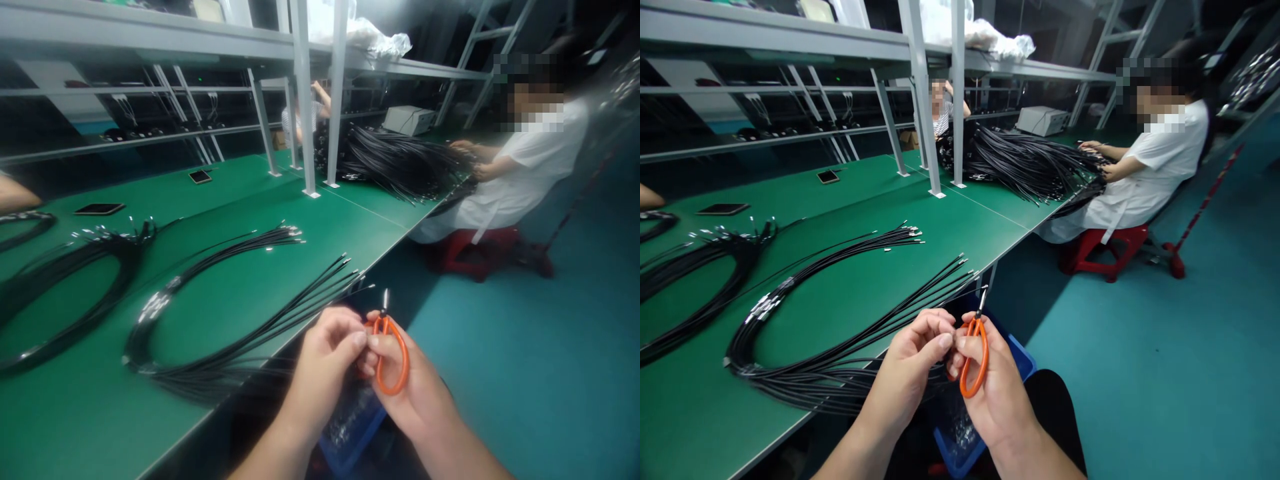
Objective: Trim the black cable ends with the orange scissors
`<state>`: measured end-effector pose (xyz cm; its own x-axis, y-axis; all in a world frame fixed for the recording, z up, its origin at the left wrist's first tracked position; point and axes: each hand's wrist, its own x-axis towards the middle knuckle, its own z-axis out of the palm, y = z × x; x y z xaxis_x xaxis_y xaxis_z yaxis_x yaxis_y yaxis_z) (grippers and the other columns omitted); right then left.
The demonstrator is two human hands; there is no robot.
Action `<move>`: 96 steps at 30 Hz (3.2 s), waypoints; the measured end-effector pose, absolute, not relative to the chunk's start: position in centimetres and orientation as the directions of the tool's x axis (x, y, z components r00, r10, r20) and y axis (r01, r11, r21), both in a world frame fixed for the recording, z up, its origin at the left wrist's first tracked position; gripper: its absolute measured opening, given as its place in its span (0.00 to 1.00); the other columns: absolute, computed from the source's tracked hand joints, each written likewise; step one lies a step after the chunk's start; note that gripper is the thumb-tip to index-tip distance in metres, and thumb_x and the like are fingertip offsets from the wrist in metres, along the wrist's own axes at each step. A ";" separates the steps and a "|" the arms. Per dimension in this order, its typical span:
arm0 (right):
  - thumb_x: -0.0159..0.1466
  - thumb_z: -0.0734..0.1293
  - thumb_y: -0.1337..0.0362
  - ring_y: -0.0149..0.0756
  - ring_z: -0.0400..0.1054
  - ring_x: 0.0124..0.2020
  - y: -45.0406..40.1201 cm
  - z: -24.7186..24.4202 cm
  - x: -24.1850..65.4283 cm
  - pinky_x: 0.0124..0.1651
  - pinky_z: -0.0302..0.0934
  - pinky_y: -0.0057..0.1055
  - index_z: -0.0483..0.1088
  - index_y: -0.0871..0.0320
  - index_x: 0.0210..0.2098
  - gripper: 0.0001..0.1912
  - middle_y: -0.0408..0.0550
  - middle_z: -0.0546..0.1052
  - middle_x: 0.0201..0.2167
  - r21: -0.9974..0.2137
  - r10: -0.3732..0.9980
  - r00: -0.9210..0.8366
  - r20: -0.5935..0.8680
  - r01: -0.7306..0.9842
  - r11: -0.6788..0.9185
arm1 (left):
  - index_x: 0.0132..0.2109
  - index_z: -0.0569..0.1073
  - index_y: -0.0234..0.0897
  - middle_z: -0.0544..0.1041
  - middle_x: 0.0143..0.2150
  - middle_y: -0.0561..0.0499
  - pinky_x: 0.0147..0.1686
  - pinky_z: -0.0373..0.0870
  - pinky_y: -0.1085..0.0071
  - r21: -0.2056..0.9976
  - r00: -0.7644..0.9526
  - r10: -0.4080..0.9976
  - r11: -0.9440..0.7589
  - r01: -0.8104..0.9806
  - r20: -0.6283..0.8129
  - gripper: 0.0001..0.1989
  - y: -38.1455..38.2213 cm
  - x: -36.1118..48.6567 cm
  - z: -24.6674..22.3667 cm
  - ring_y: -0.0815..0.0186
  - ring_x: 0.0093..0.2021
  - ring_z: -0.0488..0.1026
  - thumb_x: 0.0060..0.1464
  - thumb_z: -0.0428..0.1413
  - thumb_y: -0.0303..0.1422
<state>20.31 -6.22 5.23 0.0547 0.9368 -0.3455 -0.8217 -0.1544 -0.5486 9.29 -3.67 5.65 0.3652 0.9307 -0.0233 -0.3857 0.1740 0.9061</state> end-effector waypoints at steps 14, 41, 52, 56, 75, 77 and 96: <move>0.50 0.70 0.74 0.26 0.61 0.21 -6.1 5.4 20.4 0.23 0.58 0.22 0.69 0.60 0.35 0.13 0.42 0.69 0.22 -0.506 0.938 0.035 -0.345 -0.848 -0.154 | 0.34 0.71 0.33 0.67 0.38 0.49 0.28 0.67 0.73 0.935 0.343 0.939 0.147 -0.324 -0.029 0.06 -3.5 9.0 6.0 0.69 0.30 0.66 0.53 0.58 0.32; 0.52 0.69 0.74 0.27 0.61 0.23 -5.9 5.8 19.8 0.25 0.58 0.23 0.66 0.57 0.38 0.15 0.42 0.69 0.25 -0.548 0.950 0.069 -0.305 -0.829 -0.115 | 0.42 0.78 0.43 0.71 0.50 0.45 0.44 0.66 0.66 0.702 0.294 0.813 -0.582 0.411 0.502 0.13 -3.2 7.1 7.2 0.58 0.45 0.70 0.54 0.53 0.23; 0.53 0.68 0.75 0.26 0.61 0.23 -5.6 6.4 19.4 0.27 0.58 0.23 0.66 0.58 0.37 0.14 0.41 0.69 0.24 -0.548 0.960 0.107 -0.260 -0.835 -0.055 | 0.37 0.72 0.38 0.74 0.35 0.50 0.33 0.67 0.72 0.905 0.250 0.938 -0.308 0.293 0.239 0.04 -3.6 6.8 6.3 0.64 0.33 0.72 0.55 0.54 0.26; 0.52 0.69 0.74 0.25 0.61 0.23 -5.5 6.7 19.0 0.27 0.59 0.22 0.65 0.58 0.37 0.15 0.42 0.70 0.25 -0.555 0.954 0.135 -0.267 -0.831 -0.038 | 0.34 0.71 0.36 0.75 0.30 0.51 0.32 0.68 0.72 0.993 0.279 0.956 -0.110 0.052 0.091 0.02 -3.7 7.9 6.2 0.65 0.29 0.72 0.56 0.55 0.28; 0.57 0.69 0.68 0.26 0.63 0.22 -6.0 6.5 19.1 0.23 0.59 0.22 0.64 0.54 0.39 0.12 0.40 0.70 0.26 -0.941 0.919 0.394 -0.004 -0.312 0.130 | 0.33 0.73 0.36 0.73 0.30 0.52 0.33 0.66 0.74 0.992 0.168 0.978 -0.127 0.011 0.124 0.02 -3.9 7.4 5.3 0.66 0.31 0.69 0.54 0.59 0.30; 0.57 0.69 0.69 0.29 0.67 0.27 -6.3 6.1 19.3 0.28 0.64 0.24 0.65 0.53 0.40 0.13 0.41 0.72 0.28 -0.965 0.884 0.462 0.072 -0.191 0.178 | 0.33 0.73 0.36 0.73 0.31 0.53 0.32 0.66 0.75 0.995 0.173 0.980 -0.091 -0.030 0.095 0.03 -3.7 7.2 5.3 0.68 0.30 0.68 0.54 0.59 0.31; 0.54 0.62 0.82 0.32 0.70 0.36 -6.0 4.8 19.7 0.42 0.65 0.27 0.64 0.59 0.46 0.22 0.46 0.74 0.34 -0.539 0.552 0.206 0.808 0.637 0.551 | 0.34 0.73 0.36 0.73 0.29 0.54 0.30 0.68 0.79 0.985 0.120 0.977 -0.171 -0.038 0.174 0.03 -4.2 7.3 5.6 0.70 0.29 0.70 0.55 0.59 0.31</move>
<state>19.69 -5.97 4.80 0.2060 0.5519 0.8081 0.6375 0.5508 -0.5387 7.31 -4.19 5.61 0.1196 0.9775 0.1739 -0.0383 -0.1705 0.9846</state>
